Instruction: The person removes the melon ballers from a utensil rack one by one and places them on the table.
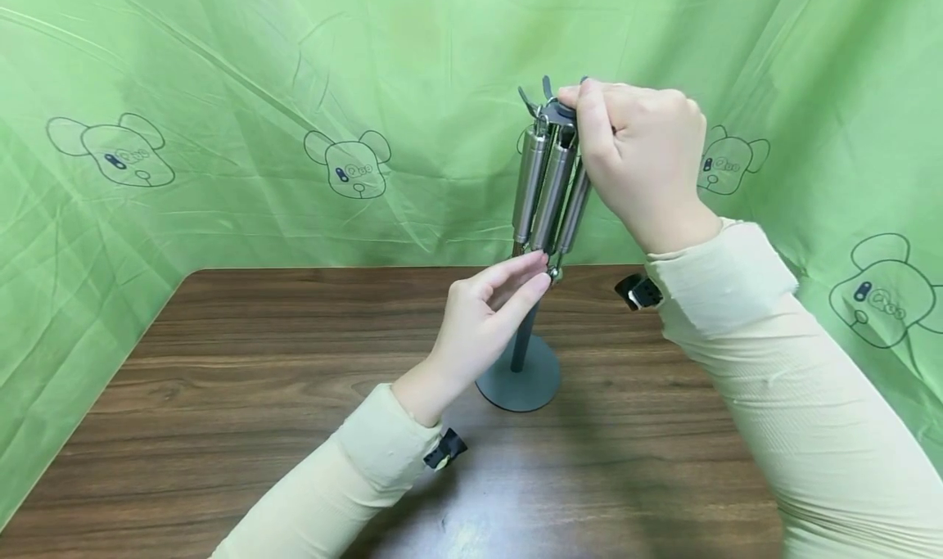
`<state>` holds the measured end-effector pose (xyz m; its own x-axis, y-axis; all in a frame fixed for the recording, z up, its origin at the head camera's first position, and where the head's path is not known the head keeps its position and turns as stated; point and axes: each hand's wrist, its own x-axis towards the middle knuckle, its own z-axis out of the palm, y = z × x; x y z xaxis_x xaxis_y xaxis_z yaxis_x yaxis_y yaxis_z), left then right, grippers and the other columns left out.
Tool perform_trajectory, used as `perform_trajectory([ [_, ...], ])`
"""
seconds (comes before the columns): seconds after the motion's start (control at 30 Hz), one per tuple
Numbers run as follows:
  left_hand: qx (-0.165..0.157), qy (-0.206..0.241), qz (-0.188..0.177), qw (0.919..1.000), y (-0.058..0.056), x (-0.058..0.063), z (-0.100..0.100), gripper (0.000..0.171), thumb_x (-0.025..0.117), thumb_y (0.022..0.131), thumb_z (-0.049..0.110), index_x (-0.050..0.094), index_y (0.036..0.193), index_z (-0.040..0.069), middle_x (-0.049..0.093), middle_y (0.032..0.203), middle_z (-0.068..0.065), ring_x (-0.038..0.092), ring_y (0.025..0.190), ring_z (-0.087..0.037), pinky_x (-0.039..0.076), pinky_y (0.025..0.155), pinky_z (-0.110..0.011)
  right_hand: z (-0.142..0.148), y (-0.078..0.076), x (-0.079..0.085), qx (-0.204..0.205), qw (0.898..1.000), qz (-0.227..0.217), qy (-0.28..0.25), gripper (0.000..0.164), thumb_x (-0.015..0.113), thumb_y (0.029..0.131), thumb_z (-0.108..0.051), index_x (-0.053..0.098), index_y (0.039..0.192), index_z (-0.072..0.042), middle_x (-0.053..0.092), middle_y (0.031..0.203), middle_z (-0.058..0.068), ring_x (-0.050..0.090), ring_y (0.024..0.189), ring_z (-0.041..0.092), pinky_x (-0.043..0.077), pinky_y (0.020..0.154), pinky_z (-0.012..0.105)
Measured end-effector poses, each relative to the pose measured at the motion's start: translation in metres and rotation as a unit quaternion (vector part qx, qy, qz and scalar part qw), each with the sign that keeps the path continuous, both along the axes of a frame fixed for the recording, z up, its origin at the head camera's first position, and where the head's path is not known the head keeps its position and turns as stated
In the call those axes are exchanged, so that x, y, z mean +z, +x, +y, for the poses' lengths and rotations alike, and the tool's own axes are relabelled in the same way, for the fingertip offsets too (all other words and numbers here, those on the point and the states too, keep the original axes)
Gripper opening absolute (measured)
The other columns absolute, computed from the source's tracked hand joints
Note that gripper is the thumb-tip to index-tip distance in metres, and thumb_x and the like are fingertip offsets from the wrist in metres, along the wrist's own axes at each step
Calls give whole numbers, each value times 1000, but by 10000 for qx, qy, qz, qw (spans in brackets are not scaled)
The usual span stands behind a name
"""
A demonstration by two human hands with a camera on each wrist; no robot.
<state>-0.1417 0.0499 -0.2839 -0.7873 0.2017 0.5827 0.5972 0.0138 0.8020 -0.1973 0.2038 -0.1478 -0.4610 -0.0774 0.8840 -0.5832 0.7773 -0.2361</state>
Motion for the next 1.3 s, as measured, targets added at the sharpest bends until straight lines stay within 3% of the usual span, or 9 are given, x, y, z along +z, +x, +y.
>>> perform_trajectory([
  [0.1,136,-109,79,9998,-3,1,2,33,65,97,19,66,125,2,74,113,-11,74,98,-15,54,84,-14,-3,2,0,-183,9997,78,162,54,45,99,-22,68,51,-10,76,92,7,58,57,-13,11,45,13],
  [0.2,323,-349,117,9988,-8,2,4,34,65,96,22,67,125,4,77,98,-9,74,83,-9,54,74,-11,-6,4,1,-318,9987,153,356,64,44,99,-20,36,36,-10,76,99,2,42,41,-8,8,44,14],
  [0.3,405,-557,17,9976,-11,4,6,35,65,96,25,67,127,8,77,84,-5,70,71,-3,51,62,-11,-8,5,1,-414,9977,227,487,63,43,99,-19,36,36,-12,76,99,2,14,36,-2,7,43,15],
  [0.4,237,-523,-311,9979,-12,5,8,36,64,97,28,65,129,12,77,84,-3,67,67,0,49,55,-15,-8,6,2,-477,9973,244,506,63,44,98,-20,38,36,-12,76,98,2,14,37,-3,7,44,15],
  [0.6,-458,-114,-1125,9925,-9,10,9,40,64,97,30,61,133,14,76,106,-3,69,69,-3,58,62,-24,-11,6,3,-575,9954,374,666,63,44,98,-20,39,37,-10,76,97,2,16,36,-10,7,42,16],
  [0.97,-1043,-136,-1669,9803,-5,24,10,37,63,97,31,63,128,10,72,84,-2,63,58,-8,59,62,-31,-11,11,9,-948,9871,316,1247,62,39,102,-24,51,44,-8,75,101,1,21,36,13,12,37,27],
  [1.17,-999,-393,-1288,9859,-1,29,10,26,63,97,31,69,110,10,66,74,4,59,62,-5,53,62,-23,-10,15,15,-791,9870,7,1400,64,35,104,-27,60,49,-6,75,99,6,22,34,14,14,35,29],
  [1.23,-885,-550,-1054,9890,0,31,9,24,61,98,32,70,104,10,67,75,5,58,64,-5,49,61,-20,-7,16,18,-616,9908,-168,1190,60,36,104,-28,70,59,-7,76,77,8,19,32,8,13,34,24],
  [1.3,-780,-704,-919,9902,2,33,8,24,60,98,31,69,106,11,71,80,4,58,65,-3,48,62,-19,-3,16,20,-386,9956,-423,737,55,37,104,-28,77,72,-7,71,61,-7,17,30,4,11,34,21],
])
